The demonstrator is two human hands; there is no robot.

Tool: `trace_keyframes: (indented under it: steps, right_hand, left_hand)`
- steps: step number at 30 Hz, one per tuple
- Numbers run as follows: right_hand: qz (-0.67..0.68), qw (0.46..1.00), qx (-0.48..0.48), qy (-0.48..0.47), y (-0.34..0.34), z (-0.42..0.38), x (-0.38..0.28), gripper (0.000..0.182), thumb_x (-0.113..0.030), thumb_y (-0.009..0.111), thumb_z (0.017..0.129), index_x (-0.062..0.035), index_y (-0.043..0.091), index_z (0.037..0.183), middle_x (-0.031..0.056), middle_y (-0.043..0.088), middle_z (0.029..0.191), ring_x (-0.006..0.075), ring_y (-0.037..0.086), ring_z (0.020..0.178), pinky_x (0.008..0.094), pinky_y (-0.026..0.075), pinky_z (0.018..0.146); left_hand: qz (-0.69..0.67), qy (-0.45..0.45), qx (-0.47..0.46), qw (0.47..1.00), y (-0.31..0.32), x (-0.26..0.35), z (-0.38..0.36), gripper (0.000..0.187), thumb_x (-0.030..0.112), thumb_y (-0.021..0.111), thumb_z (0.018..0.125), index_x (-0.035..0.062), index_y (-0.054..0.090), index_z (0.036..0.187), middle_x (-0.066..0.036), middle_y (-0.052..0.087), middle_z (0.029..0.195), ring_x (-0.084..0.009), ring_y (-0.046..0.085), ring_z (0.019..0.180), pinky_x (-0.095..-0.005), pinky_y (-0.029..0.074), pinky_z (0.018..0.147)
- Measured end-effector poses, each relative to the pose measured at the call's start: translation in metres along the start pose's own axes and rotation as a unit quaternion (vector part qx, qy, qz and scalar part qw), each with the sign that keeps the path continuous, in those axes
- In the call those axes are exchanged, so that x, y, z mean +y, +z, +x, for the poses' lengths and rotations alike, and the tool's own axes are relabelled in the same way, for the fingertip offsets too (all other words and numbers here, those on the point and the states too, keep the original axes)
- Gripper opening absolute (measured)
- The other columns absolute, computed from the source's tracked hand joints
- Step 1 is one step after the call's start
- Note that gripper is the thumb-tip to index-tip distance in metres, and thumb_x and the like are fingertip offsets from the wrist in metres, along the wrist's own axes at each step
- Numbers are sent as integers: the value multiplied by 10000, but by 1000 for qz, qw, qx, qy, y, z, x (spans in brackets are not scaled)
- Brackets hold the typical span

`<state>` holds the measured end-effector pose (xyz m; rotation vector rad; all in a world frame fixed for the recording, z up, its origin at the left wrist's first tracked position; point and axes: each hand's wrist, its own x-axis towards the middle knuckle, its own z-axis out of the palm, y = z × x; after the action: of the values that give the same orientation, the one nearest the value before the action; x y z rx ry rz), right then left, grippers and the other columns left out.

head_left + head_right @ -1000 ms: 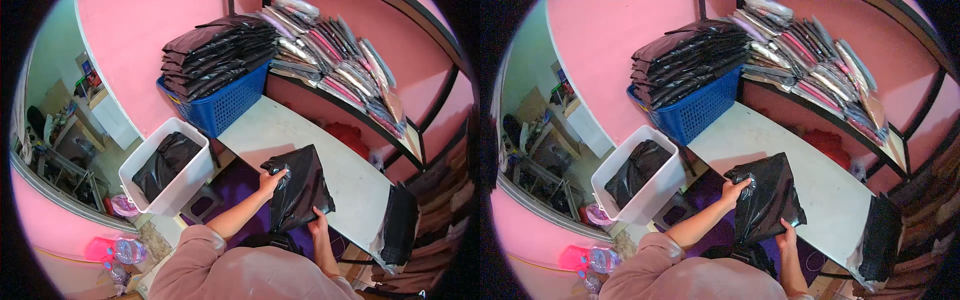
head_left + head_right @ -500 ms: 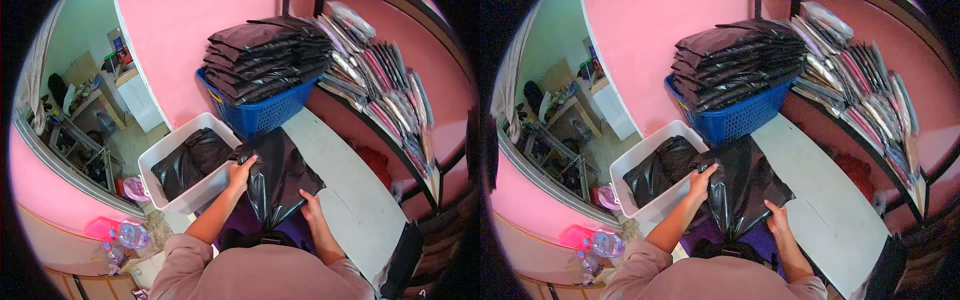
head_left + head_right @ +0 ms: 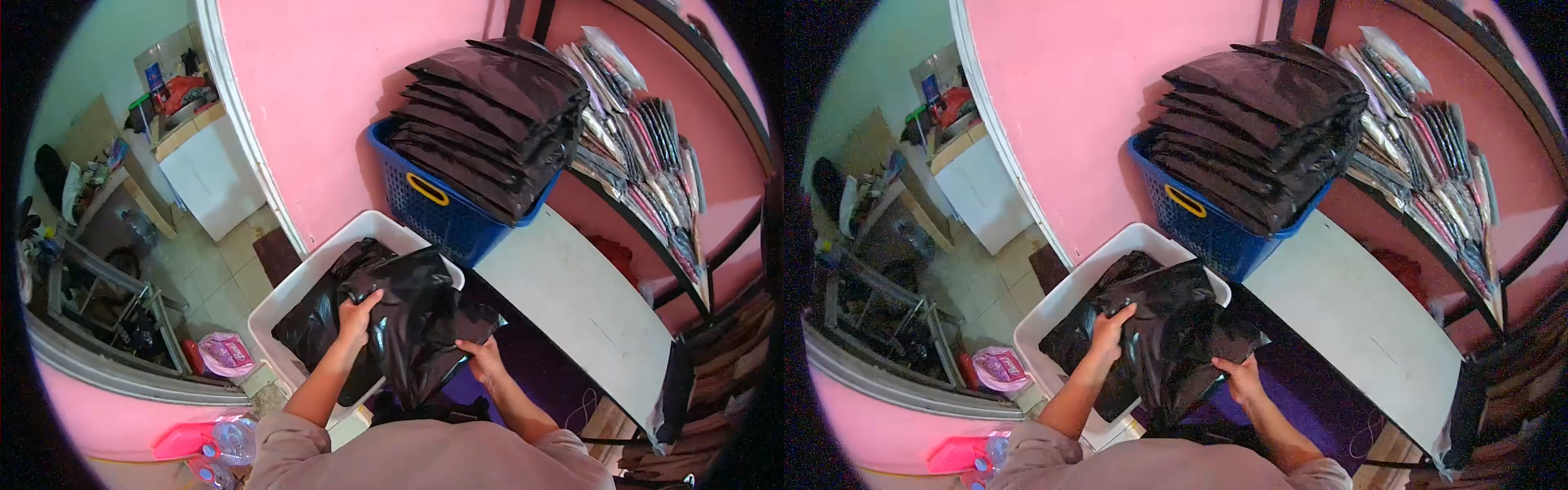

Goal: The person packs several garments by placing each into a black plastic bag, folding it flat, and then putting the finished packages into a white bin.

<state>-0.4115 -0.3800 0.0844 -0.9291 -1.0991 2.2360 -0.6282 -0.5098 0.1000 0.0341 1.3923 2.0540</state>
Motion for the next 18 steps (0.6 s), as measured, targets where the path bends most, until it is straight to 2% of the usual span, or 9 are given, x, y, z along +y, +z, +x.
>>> trace_keyframes:
  steps: [3,6,7,8,10,14,16,17,18]
  right_hand:
    - [-13,999,-18,-29,35,17,26,510,100,640,652,-61,448,1097,56,550,1029,186,527,952,335,417,844]
    - [-19,1000,23,-3,57,53,46,533,120,622,642,-65,428,1102,57,543,1022,194,523,951,334,422,832]
    - [-17,999,28,-10,58,71,57,555,152,609,627,-51,445,1117,86,551,1051,230,528,984,364,426,854]
    - [-13,999,34,-11,56,87,67,555,152,609,627,-51,445,1117,86,551,1051,230,528,984,364,426,854]
    - [-56,997,46,-32,59,117,78,571,153,608,613,-53,439,1117,83,554,1040,237,536,964,362,433,842]
    - [-75,988,118,-67,64,163,91,624,156,608,589,-32,397,1145,88,557,1015,247,548,921,367,452,806]
    - [-44,991,105,-74,56,176,99,634,144,611,587,-12,369,1152,110,537,1048,250,547,924,374,457,796]
    - [-99,977,175,-66,54,180,104,640,116,607,604,-10,336,1170,131,522,1067,267,545,932,380,449,808]
    - [-152,956,243,-58,50,187,111,650,88,604,620,-8,303,1188,152,506,1085,283,543,941,385,441,819]
  left_hand:
    - [-44,-22,18,999,-48,4,28,332,112,712,698,15,574,984,-66,604,947,-179,580,813,-297,465,727]
    - [-43,-72,52,995,-86,-9,65,364,132,714,703,14,565,1013,-66,596,969,-194,572,838,-314,458,737]
    - [-42,-94,79,992,-93,-11,74,375,143,715,706,14,562,1023,-65,592,978,-202,567,854,-325,454,743]
    - [-37,-98,75,992,-97,-15,82,375,143,715,706,14,562,1023,-65,592,978,-202,567,854,-325,454,743]
    - [-34,-92,114,989,-98,-19,98,375,165,717,710,13,564,1016,-66,577,1004,-208,557,876,-343,449,750]
    - [-17,-79,122,989,-119,-64,147,412,215,714,717,25,532,1035,-87,556,1025,-226,554,902,-387,463,707]
    - [-26,-24,126,991,-129,-91,162,440,271,686,745,57,507,1086,-68,549,1038,-219,555,862,-414,455,714]
    - [-23,-28,125,992,-140,-105,168,440,271,686,745,57,507,1086,-68,549,1038,-219,555,862,-414,455,714]
    - [-37,-142,153,977,-159,-124,178,522,309,670,754,48,447,1147,-78,552,1006,-229,554,859,-407,460,684]
